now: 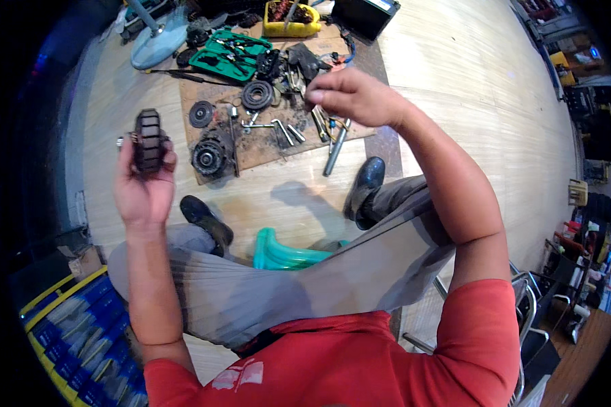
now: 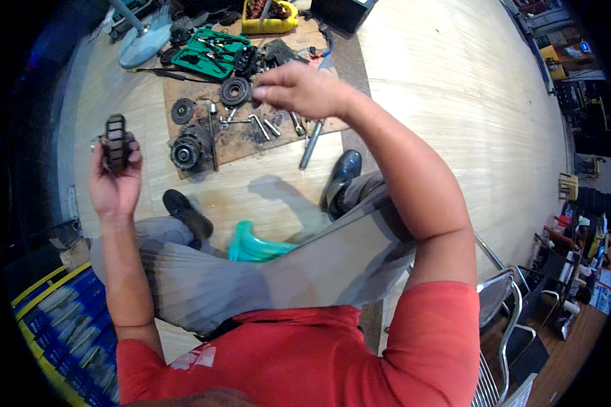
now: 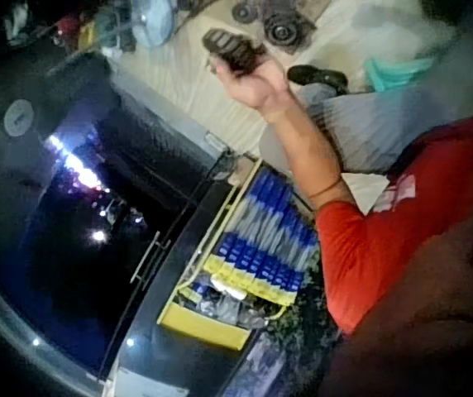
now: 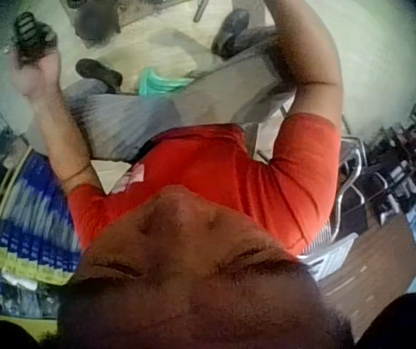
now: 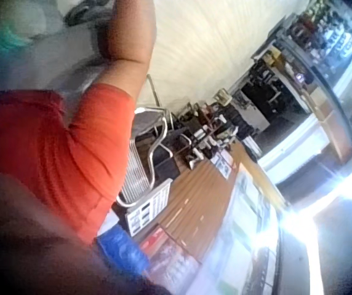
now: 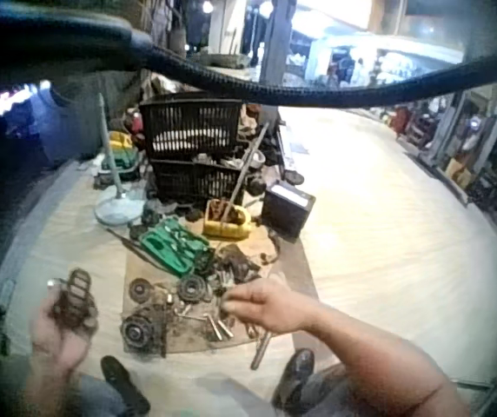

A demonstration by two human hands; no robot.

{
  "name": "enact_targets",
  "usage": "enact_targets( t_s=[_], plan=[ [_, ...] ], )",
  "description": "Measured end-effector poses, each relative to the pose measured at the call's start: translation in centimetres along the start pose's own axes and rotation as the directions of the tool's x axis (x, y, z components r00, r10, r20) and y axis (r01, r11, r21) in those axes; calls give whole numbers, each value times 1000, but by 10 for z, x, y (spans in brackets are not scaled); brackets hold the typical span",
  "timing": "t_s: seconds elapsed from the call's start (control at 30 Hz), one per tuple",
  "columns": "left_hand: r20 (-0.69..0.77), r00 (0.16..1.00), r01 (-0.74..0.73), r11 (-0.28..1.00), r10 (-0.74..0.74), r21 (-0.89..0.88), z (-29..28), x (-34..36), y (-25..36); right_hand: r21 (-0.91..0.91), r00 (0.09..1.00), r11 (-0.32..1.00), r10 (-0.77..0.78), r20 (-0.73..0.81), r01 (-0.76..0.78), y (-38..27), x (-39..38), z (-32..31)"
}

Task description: The person rotates a gear assembly by hand while it sits on a wooden board. They use a small metal tool to move a pin within the gears and then turn the component over several times.

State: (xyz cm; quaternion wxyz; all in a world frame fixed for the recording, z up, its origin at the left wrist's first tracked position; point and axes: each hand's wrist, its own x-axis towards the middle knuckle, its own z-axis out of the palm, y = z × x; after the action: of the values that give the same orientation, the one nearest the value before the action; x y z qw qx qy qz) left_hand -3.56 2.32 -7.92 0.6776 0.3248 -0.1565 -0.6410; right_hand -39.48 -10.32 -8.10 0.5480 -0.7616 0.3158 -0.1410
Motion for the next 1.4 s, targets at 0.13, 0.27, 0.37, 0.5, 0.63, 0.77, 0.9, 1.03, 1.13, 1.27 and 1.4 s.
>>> enact_targets(
  t_s=[0.13,0.27,0.37,0.5,0.63,0.77,0.9,1.03,1.13,1.27,1.4],
  plan=[
    [-8,1000,-16,1000,16,-8,6,1,14,-20,997,1000,8,-73,-10,19,-22,-30],
    [-5,999,-45,999,45,0,4,1,25,-172,977,968,161,-143,-185,20,-34,-44],
    [16,998,-57,998,57,7,3,5,27,-379,974,902,149,-172,-205,42,-41,-51],
    [-6,997,-72,997,72,14,10,5,26,-515,957,809,210,-199,-284,66,-48,-56],
    [-23,997,-71,997,71,17,0,8,28,-585,948,746,246,-200,-317,99,-67,-72],
    [-97,995,-23,1000,23,3,-5,3,16,-645,929,674,323,-182,-361,128,-83,-86],
    [-105,994,49,993,-38,111,9,4,-16,-760,815,509,577,-47,-404,171,-88,-91],
    [88,991,85,978,-103,188,16,-1,-32,-747,942,625,336,-6,-228,93,-43,-21],
    [78,991,88,968,-109,237,38,-9,-44,-407,999,913,-40,-35,23,40,-9,32],
    [153,966,141,920,-208,364,51,-19,-47,-107,968,965,-246,-44,240,-21,4,79],
    [213,952,80,851,-220,519,49,-21,-57,105,979,974,-202,-21,203,-29,9,87]
  ],
)
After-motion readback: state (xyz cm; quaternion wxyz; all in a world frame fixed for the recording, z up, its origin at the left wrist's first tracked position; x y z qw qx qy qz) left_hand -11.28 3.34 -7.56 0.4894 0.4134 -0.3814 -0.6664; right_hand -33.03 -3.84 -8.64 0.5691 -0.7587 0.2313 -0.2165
